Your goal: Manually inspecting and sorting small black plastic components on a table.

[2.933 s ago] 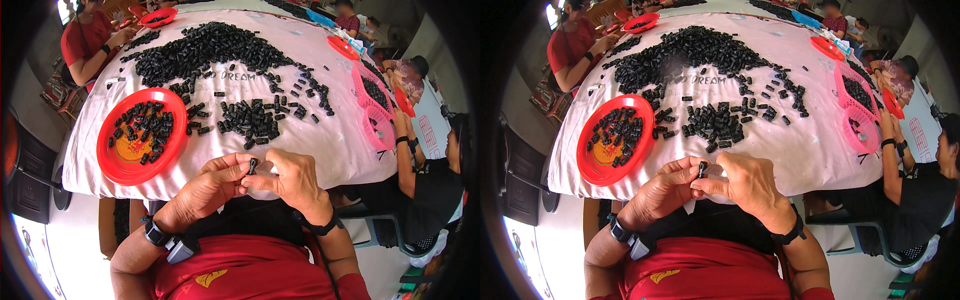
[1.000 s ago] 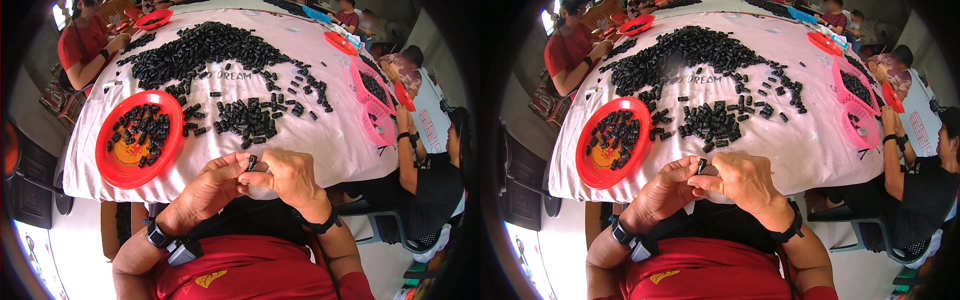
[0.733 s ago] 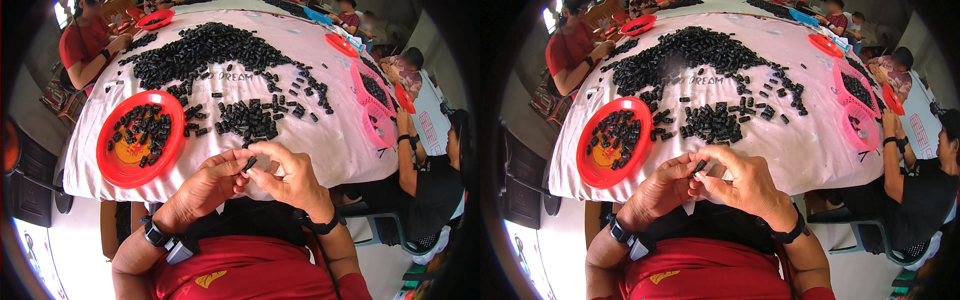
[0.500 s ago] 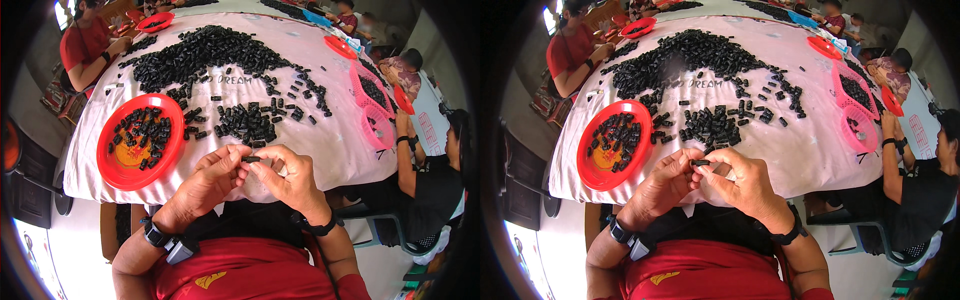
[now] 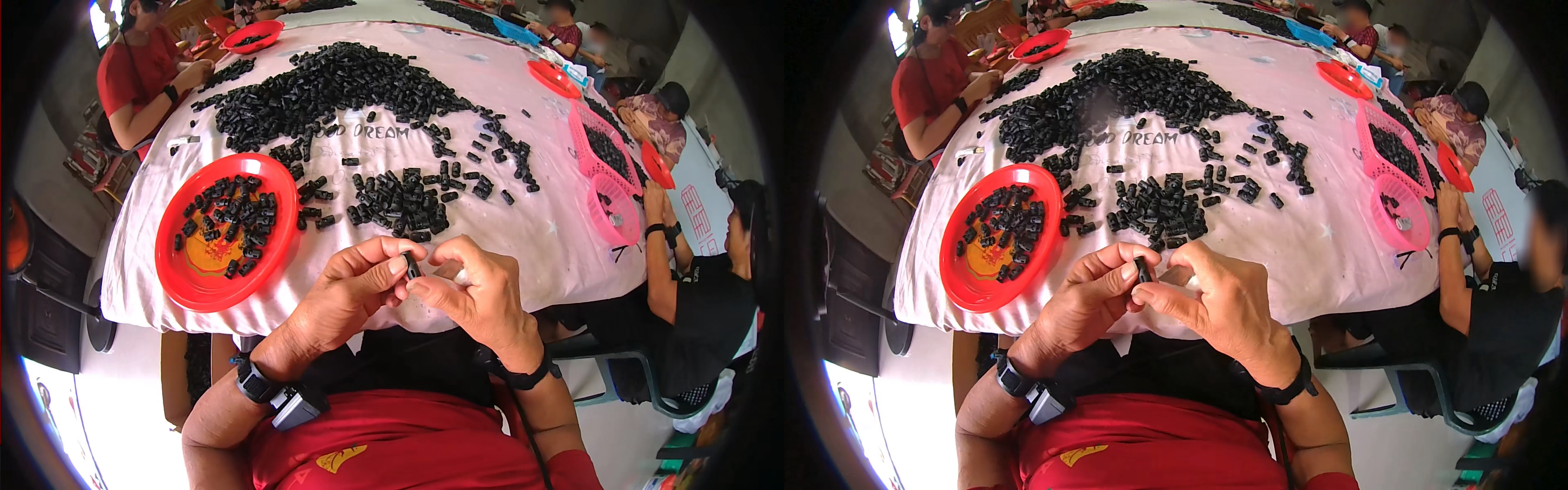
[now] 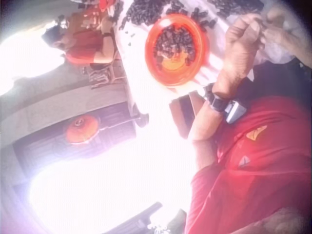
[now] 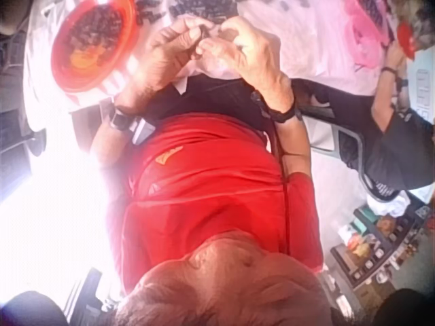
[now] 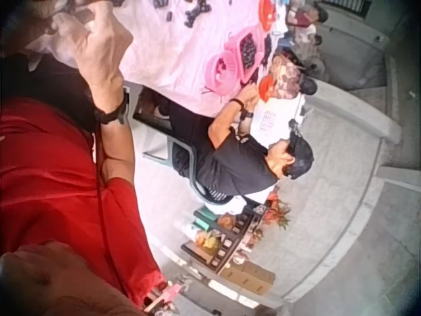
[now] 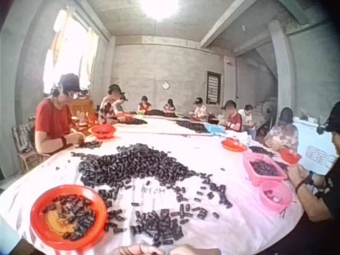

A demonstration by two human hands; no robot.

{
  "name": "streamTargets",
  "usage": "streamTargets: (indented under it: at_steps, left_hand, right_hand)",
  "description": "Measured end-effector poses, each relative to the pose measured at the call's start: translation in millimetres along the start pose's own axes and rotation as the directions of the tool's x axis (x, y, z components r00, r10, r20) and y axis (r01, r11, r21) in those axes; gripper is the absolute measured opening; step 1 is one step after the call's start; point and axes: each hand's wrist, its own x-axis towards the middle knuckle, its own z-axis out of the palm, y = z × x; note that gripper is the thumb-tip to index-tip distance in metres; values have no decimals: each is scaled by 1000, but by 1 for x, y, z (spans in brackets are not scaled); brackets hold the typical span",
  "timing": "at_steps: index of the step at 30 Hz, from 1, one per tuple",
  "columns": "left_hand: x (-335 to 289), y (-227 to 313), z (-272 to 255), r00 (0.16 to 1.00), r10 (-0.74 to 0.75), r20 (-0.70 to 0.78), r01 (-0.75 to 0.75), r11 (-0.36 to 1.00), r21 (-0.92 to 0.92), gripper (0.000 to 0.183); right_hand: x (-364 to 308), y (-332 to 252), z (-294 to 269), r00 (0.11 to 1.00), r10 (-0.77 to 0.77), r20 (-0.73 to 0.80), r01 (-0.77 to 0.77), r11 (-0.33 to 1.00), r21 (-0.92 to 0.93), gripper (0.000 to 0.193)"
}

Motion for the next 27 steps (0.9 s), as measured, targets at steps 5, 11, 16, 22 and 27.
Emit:
streamTargets:
  at_steps: [5, 11, 16, 22, 27]
  left_hand:
    - [2, 0, 9, 999, -14, -42, 16, 998, 55, 32]
    - [1, -3, 9, 998, -53, -46, 55, 998, 27, 34]
    - [0, -3, 12, 996, -75, -54, 76, 997, 17, 35]
    - [2, -5, 16, 991, -75, -111, 73, 997, -24, 34]
    - [0, -4, 13, 993, -104, -61, 101, 994, -52, 31]
  right_hand:
    - [3, 0, -2, 998, -31, 50, 39, 985, -168, 52]
    - [3, 1, -1, 997, -64, 48, 74, 969, -234, 55]
    - [4, 0, -2, 994, -99, 46, 108, 948, -299, 55]
    - [3, 3, -1, 990, -136, 32, 139, 935, -326, 53]
    - [4, 2, -2, 988, -146, 46, 153, 918, -366, 51]
